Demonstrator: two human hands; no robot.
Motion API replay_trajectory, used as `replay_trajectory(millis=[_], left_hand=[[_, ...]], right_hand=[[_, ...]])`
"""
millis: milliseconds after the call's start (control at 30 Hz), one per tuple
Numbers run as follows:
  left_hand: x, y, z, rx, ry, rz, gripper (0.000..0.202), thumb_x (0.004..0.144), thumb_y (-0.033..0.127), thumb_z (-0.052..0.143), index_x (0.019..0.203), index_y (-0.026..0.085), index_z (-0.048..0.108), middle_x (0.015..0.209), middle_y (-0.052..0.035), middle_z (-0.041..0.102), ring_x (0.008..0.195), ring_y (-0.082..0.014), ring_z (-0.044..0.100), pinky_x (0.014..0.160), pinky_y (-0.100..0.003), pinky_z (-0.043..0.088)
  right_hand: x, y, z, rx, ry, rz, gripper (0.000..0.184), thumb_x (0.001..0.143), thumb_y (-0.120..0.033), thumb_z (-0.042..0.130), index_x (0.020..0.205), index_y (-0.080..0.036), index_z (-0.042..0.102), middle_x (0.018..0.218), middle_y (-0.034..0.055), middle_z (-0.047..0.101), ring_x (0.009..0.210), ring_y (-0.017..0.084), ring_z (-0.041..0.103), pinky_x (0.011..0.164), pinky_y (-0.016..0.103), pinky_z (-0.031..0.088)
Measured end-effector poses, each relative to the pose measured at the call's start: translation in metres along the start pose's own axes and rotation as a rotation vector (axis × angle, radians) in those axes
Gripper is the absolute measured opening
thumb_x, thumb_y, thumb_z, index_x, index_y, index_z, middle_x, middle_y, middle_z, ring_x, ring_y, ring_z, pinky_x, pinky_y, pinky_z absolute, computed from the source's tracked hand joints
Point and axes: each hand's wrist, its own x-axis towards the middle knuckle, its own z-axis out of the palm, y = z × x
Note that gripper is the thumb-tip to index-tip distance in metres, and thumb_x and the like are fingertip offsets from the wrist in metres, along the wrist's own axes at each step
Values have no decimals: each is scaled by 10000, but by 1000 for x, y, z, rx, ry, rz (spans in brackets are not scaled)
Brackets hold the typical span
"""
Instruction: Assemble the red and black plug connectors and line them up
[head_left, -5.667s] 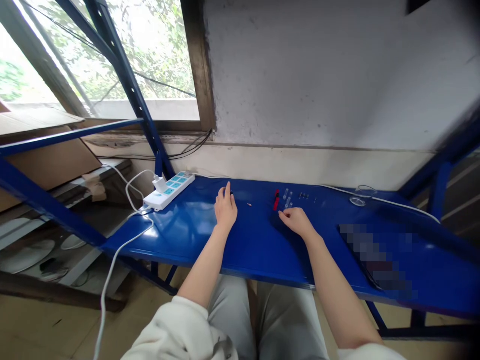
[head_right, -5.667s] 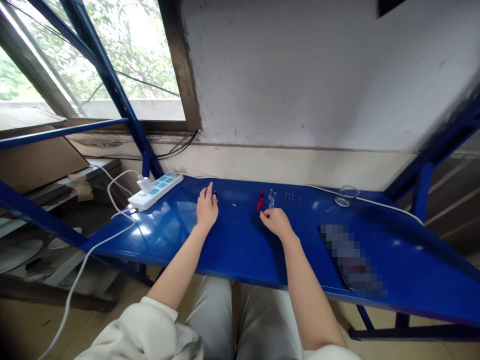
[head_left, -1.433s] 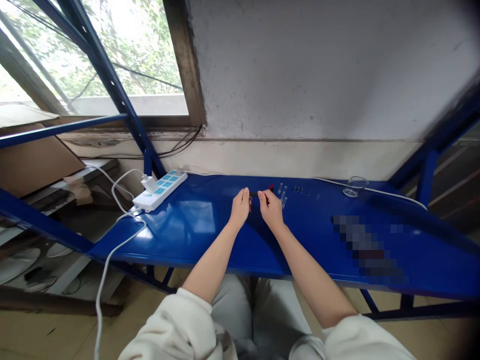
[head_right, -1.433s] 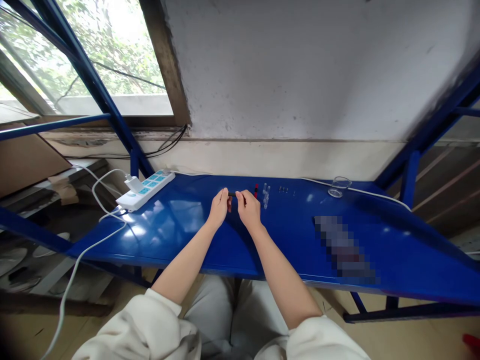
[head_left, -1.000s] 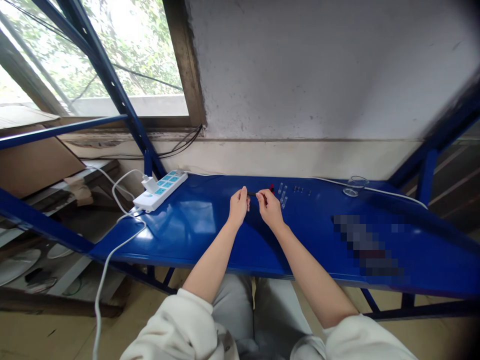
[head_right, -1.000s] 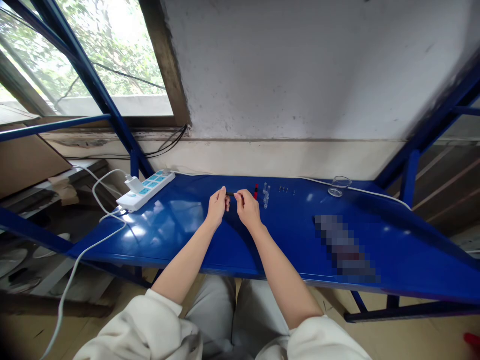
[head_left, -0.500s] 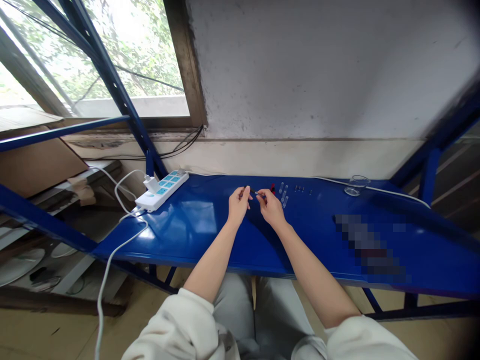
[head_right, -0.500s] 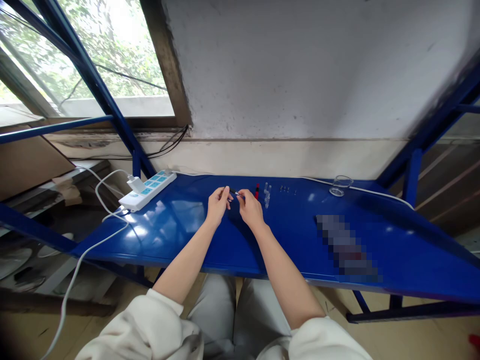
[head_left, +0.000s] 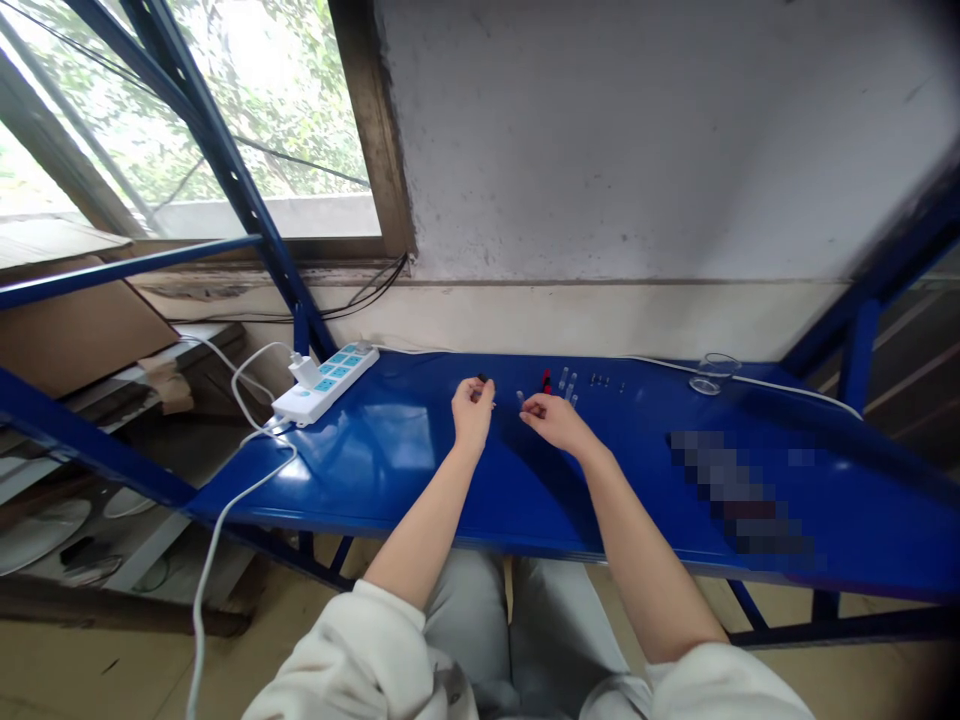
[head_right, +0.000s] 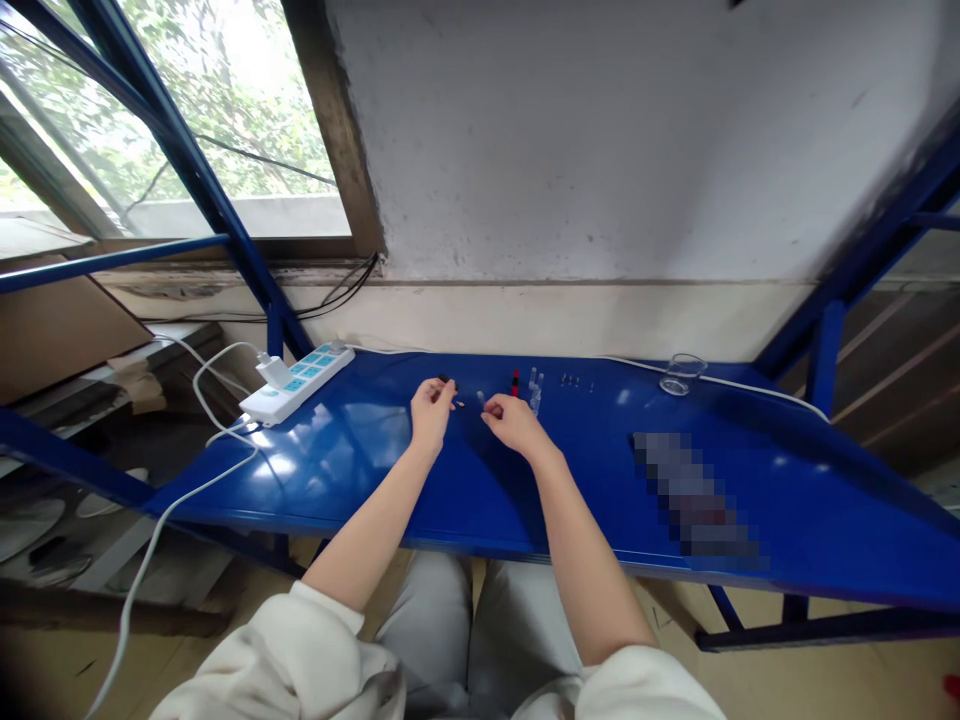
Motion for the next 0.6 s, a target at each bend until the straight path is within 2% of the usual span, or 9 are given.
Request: replay_trajectory(millis=[133, 200, 267, 333, 433, 600], left_hand=[[-14, 4, 14, 343, -299, 221, 113, 688, 261, 575, 767, 183, 560, 654, 5, 567, 583, -100, 485, 580, -222, 392], [-17, 6, 24, 484, -406, 260, 81, 664, 233, 589, 733, 195, 572, 660, -4, 588, 624, -128, 503, 594, -241, 384], [-17, 7, 34, 571, -469, 241, 45, 658, 228, 590, 682, 196, 570, 651, -9, 593, 631, -145, 518, 585, -249, 378], [-16, 6, 42, 627, -490, 215, 45, 660, 227, 584, 644, 192, 561, 639, -13, 586, 616, -152, 528, 576, -254, 377], [-17, 2, 50, 723, -462, 201, 61, 658, 225, 583, 621, 189, 549, 640, -22, 575, 629, -170, 540, 598, -274, 388], [-22, -7, 55, 819, -469, 215, 99, 663, 241, 583, 611, 181, 523, 673, -47, 574, 712, -211, 546, 658, -319, 396]], right_hand=[[-12, 18, -39, -20, -109, 161, 65, 693, -220, 550, 706, -168, 586, 621, 30, 636, 543, 122, 564, 554, 226, 404], [-17, 27, -52, -78, -114, 233, 51, 677, -209, 556, 694, -169, 583, 615, 30, 641, 531, 124, 564, 534, 221, 392], [-20, 35, -56, -143, -68, 270, 69, 682, -230, 556, 703, -172, 586, 615, 29, 639, 560, 130, 572, 526, 214, 376], [-20, 40, -54, -219, -6, 281, 103, 694, -266, 553, 721, -175, 595, 628, 32, 635, 597, 139, 577, 522, 213, 358], [-20, 43, -44, -324, 66, 285, 141, 706, -307, 546, 733, -181, 604, 663, 40, 629, 627, 153, 572, 509, 219, 332], [-22, 47, -34, -353, 44, 299, 152, 719, -325, 543, 739, -188, 604, 656, 36, 610, 612, 151, 555, 493, 220, 308]])
